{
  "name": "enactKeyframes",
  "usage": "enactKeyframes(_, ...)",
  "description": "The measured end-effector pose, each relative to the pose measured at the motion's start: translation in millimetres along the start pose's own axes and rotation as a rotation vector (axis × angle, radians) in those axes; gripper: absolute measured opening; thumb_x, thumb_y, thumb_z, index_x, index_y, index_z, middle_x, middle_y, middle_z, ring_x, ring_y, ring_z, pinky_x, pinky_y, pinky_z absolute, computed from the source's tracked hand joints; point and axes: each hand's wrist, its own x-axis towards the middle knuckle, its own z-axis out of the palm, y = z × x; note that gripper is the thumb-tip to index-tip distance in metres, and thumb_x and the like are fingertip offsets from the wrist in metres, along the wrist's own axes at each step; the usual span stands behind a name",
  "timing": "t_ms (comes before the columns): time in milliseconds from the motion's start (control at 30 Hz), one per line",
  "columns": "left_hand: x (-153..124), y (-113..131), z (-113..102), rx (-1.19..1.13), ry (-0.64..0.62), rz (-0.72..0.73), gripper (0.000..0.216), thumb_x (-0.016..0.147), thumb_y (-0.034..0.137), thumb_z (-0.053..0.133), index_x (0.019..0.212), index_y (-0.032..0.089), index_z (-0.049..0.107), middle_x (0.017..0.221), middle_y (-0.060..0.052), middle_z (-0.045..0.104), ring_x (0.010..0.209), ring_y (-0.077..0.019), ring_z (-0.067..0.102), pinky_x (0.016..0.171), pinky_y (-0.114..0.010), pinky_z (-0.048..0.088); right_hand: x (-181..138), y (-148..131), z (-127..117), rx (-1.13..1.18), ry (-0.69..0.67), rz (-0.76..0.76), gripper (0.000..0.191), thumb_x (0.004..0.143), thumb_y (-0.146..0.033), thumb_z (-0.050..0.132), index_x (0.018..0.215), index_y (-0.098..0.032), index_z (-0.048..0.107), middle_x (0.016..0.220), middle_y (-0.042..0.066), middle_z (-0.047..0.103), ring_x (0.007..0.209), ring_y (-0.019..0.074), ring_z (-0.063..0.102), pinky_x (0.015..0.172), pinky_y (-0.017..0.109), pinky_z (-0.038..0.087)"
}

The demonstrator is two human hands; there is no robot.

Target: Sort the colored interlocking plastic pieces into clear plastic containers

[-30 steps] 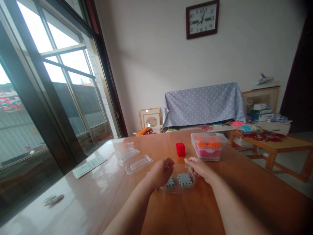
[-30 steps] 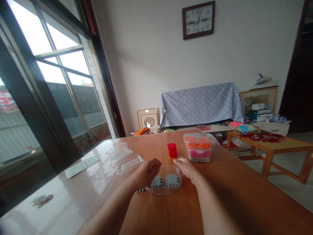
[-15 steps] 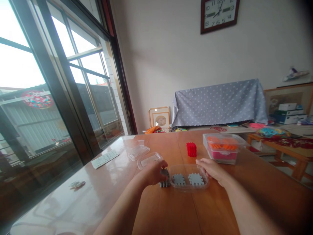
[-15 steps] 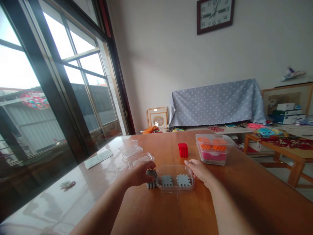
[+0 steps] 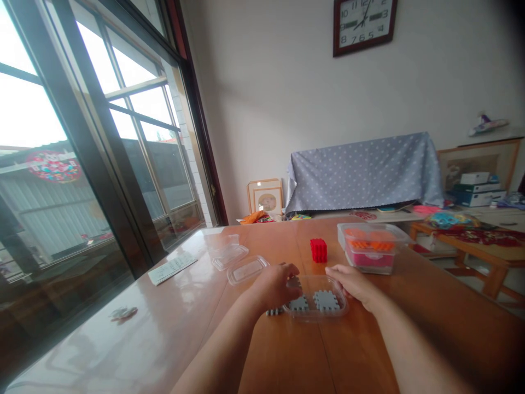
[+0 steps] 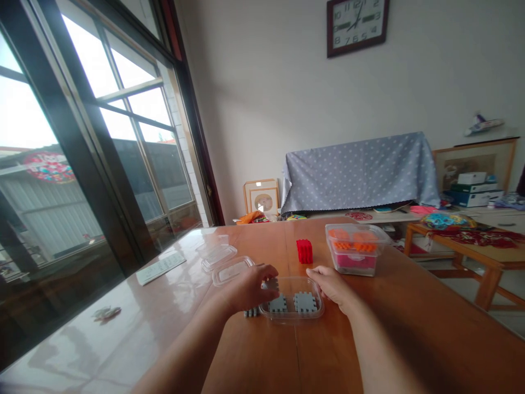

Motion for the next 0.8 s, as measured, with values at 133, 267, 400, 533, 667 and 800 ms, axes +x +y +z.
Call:
enactKeyframes(133, 13, 14, 18, 0.068, -0.095, 0.01, 0.04, 0.074, 0.042, 0.078, 0.11, 0.025, 0.07, 0.109, -0.006, 0.072, 0.09, -0.0237, 0.068, 0.077, -0.031, 0.052, -2, -3, 1, 0.016, 0.017, -0.012, 0.044, 0.084, -0.065, 0.059, 0.08, -0.021, 0.057, 0.052, -0.006, 0.05, 0.042, 0.0091, 0.04, 0.044, 0.022, 0.024)
enactKeyframes(267, 17, 16, 26, 0.166, -0.153, -0.027, 0.036, 0.071, 0.042, 0.08, 0.102, 0.026, 0.073, 0.104, -0.007, 0.074, 0.093, -0.0284, 0.069, 0.081, -0.035, 0.053, -3, -6, 0, 0.027, 0.01, 0.0, 0.044, 0.084, -0.064, 0.059, 0.079, -0.021, 0.056, 0.052, -0.006, 0.051, 0.042, 0.0089, 0.04, 0.044, 0.022, 0.024)
enactKeyframes(400, 16, 15, 25, 0.212, -0.164, -0.056, 0.039, 0.069, 0.043, 0.082, 0.103, 0.026, 0.074, 0.109, -0.009, 0.074, 0.1, -0.0319, 0.069, 0.087, -0.039, 0.053, -4, -8, -2, 0.024, 0.011, 0.012, 0.044, 0.083, -0.065, 0.06, 0.083, -0.021, 0.059, 0.054, -0.005, 0.054, 0.044, 0.0096, 0.042, 0.045, 0.022, 0.025)
enactKeyframes(533, 14, 13, 21, 0.173, -0.125, -0.041, 0.031, 0.078, 0.035, 0.071, 0.107, 0.024, 0.073, 0.112, -0.009, 0.074, 0.101, -0.0297, 0.069, 0.088, -0.038, 0.053, -6, -10, -3, 0.031, 0.025, 0.022, 0.045, 0.082, -0.065, 0.062, 0.083, -0.021, 0.06, 0.054, -0.004, 0.055, 0.045, 0.0101, 0.043, 0.045, 0.023, 0.027)
enactKeyframes(667, 9, 5, 14, 0.104, -0.058, -0.056, 0.024, 0.083, 0.02, 0.059, 0.104, 0.022, 0.072, 0.105, -0.008, 0.076, 0.09, -0.0237, 0.07, 0.082, -0.033, 0.053, -7, -11, -3, 0.03, 0.027, 0.031, 0.044, 0.082, -0.065, 0.063, 0.083, -0.021, 0.06, 0.055, -0.004, 0.055, 0.046, 0.0104, 0.043, 0.046, 0.023, 0.028)
enactKeyframes(800, 0, -17, 3, 0.053, 0.013, -0.078, 0.026, 0.083, 0.014, 0.055, 0.103, 0.021, 0.07, 0.099, -0.006, 0.075, 0.087, -0.0205, 0.069, 0.077, -0.029, 0.053, -6, -9, -3, 0.024, 0.01, 0.009, 0.046, 0.083, -0.067, 0.06, 0.083, -0.021, 0.059, 0.055, -0.004, 0.054, 0.046, 0.0099, 0.043, 0.046, 0.023, 0.027)
